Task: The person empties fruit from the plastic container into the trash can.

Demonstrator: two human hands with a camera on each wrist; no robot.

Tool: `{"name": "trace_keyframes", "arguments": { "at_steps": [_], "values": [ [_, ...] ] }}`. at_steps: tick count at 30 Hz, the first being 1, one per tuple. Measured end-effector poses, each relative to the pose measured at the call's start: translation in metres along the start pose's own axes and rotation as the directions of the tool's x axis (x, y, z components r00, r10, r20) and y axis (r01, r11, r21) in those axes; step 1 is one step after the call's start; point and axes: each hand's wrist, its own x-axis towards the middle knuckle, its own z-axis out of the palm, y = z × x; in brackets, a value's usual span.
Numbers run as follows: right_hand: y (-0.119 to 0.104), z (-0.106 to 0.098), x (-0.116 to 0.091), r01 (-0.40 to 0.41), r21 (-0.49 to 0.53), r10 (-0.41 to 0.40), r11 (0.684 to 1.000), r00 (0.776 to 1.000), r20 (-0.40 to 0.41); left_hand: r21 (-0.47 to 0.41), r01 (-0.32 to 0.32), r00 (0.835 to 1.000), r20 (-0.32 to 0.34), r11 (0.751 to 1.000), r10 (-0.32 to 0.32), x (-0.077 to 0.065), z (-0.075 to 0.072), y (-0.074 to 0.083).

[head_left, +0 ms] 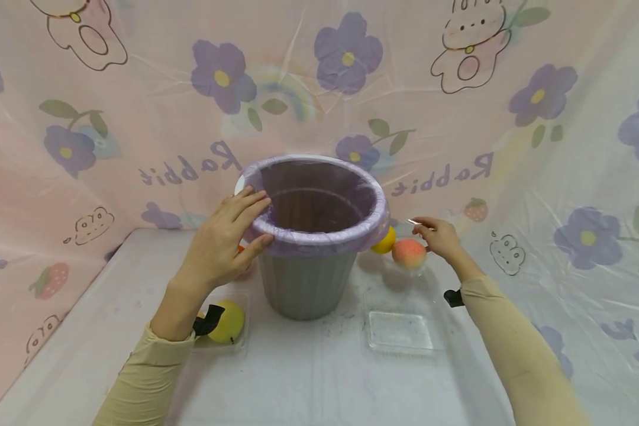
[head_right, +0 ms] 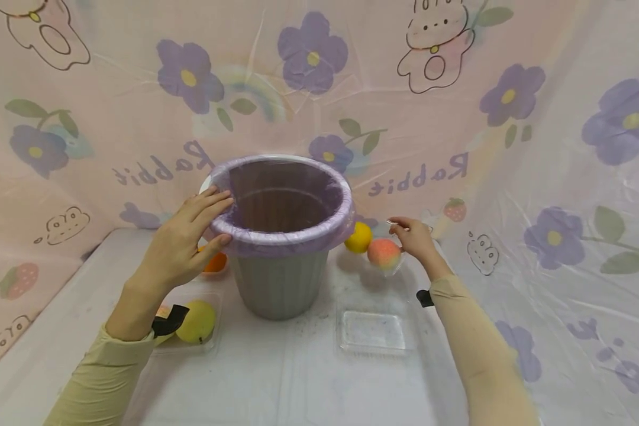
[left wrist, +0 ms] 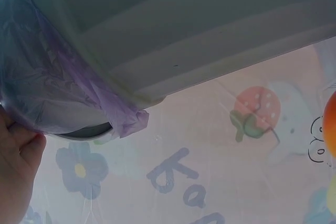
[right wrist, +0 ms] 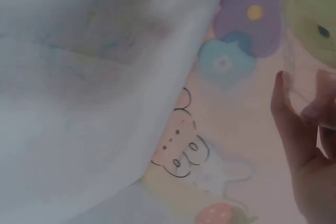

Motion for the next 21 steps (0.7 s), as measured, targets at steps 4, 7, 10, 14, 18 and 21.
{"name": "trace_keyframes", "arguments": {
  "at_steps": [4,7,10,14,18,21],
  "values": [
    [-0.009,-0.009,-0.013,-0.008,0.004,0.008,1.000,0.996,-0.085,-0.003,0.003,1.000,0.001,1.000,-0.003,0.000,0.000,0.000],
    [-0.018,-0.017,-0.022,-0.016,0.006,0.016,1.000,0.992,-0.125,-0.007,0.003,1.000,-0.001,1.000,-0.003,0.000,0.000,0.000],
    [-0.031,-0.027,-0.031,-0.021,0.019,0.024,1.000,0.987,-0.157,-0.009,0.002,1.000,-0.002,1.000,-0.002,0.000,0.001,0.000],
    [-0.052,-0.042,-0.041,-0.025,0.024,0.029,0.999,0.980,-0.195,-0.007,0.001,1.000,-0.003,1.000,-0.001,-0.001,0.001,0.000],
    [-0.075,-0.057,-0.049,-0.042,0.062,0.055,0.997,0.974,-0.218,-0.010,-0.004,1.000,-0.010,1.000,0.004,-0.002,0.001,-0.001],
    [-0.091,-0.068,-0.054,-0.055,0.118,0.080,0.991,0.972,-0.219,-0.012,-0.008,1.000,-0.015,1.000,0.008,-0.001,0.002,-0.001]
  ]
}}
